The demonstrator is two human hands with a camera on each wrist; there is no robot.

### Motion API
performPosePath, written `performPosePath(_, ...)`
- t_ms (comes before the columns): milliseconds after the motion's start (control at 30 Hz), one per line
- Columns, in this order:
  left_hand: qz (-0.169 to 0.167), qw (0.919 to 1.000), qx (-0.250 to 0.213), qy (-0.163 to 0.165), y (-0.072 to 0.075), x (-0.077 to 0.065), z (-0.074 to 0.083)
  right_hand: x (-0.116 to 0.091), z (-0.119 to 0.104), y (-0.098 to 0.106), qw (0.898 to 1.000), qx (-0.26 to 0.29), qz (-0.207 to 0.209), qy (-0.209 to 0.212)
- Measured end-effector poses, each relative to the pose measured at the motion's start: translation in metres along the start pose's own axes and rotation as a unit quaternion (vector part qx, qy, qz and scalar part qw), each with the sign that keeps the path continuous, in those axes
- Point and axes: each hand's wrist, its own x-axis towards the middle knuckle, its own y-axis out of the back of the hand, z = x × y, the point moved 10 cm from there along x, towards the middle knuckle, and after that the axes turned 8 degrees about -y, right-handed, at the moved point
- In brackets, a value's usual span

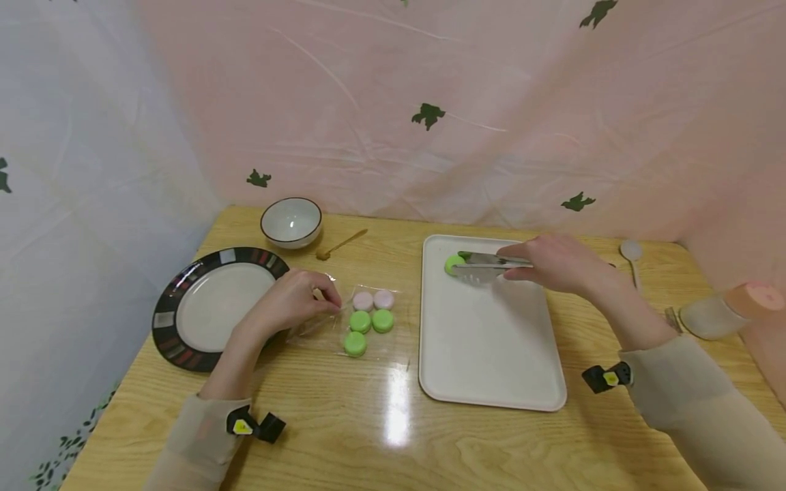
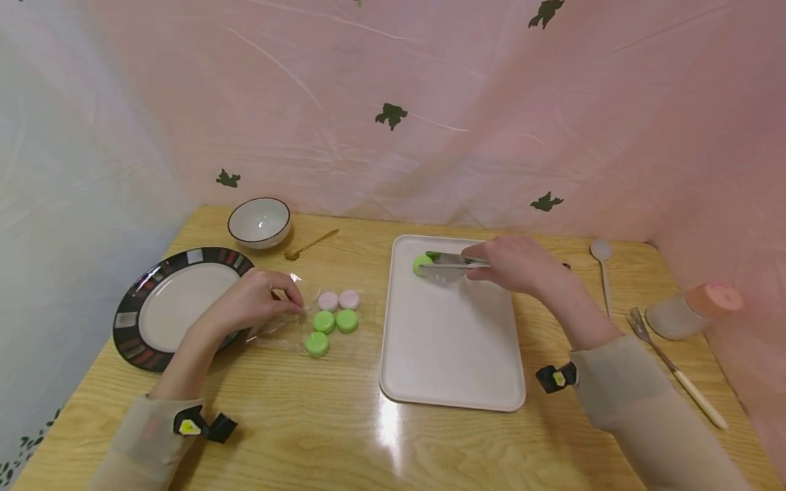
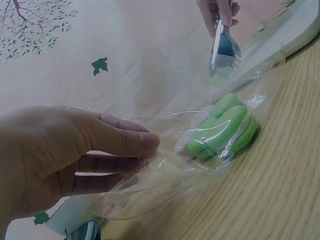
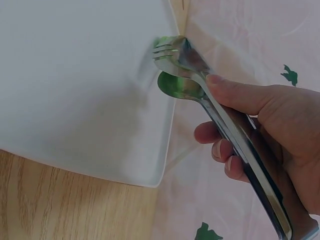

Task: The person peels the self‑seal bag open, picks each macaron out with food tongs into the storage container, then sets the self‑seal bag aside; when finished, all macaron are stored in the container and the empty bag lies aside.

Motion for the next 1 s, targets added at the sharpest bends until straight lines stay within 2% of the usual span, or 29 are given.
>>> performPosePath(1000, 0.006, 0.9999, 0.013, -0.004, 0.0025, -0.0009, 0.0038, -0.0019, 0.0042, -0.0046, 1.000, 0.007, -0.005, -0.004)
